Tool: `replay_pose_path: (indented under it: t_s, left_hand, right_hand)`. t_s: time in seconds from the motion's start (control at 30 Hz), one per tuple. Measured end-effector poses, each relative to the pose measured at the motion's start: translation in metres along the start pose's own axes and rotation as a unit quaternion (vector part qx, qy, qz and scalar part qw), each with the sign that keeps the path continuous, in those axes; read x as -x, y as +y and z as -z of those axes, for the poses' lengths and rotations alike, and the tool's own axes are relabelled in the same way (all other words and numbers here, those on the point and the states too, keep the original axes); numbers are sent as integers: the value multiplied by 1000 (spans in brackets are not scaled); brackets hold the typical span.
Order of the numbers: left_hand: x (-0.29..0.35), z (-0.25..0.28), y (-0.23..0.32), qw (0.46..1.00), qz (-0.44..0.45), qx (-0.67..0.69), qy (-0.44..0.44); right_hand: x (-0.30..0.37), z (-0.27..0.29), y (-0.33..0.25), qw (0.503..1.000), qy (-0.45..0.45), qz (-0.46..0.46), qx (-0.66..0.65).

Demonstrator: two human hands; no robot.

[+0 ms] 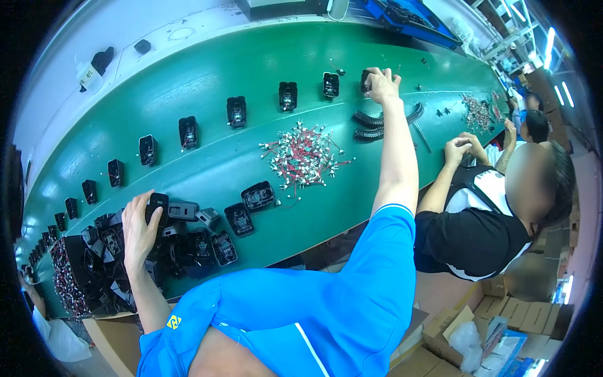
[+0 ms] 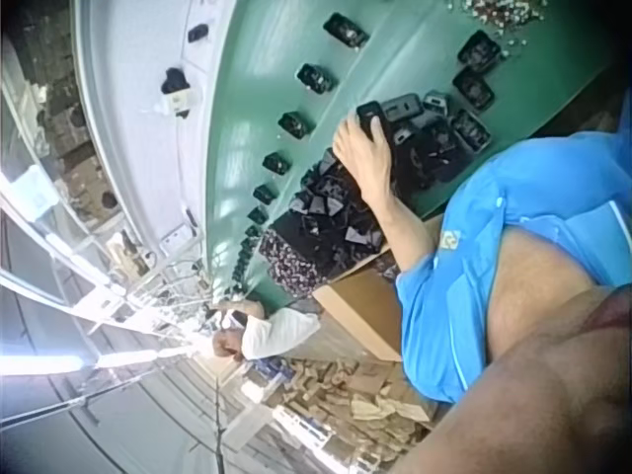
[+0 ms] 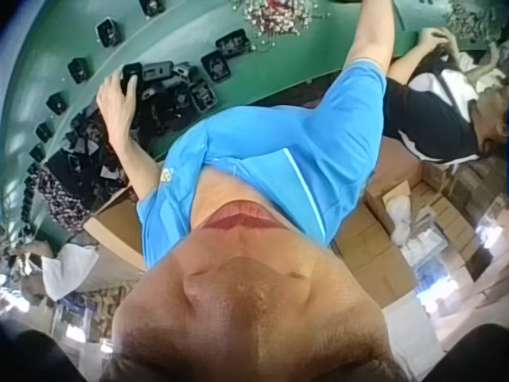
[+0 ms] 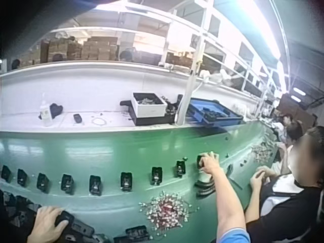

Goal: Manual assembly of small black plastic electronic component housings on an assembly line.

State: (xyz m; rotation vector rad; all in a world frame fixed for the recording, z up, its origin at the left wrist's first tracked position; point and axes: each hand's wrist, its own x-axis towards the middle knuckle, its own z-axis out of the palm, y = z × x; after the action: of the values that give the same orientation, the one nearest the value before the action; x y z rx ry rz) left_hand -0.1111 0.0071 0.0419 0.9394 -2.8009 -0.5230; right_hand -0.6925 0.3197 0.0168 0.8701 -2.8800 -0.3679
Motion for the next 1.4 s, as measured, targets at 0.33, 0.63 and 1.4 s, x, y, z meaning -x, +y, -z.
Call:
replay_pose_path:
  t_s: [0.33,0.63,1.4]
  left_hand:
    - [-10,-13,-18,999,29,-39,-16]
    - [-30,4,40,922,63,349,156]
    - [1,-16,52,406,97,908,-24]
  right_hand:
    - [-27,21,-8,999,-33,4,-30]
    - [-92,-18,-64,995,-58,-83,5]
    - [230,162,-311,443,-129,353,-814]
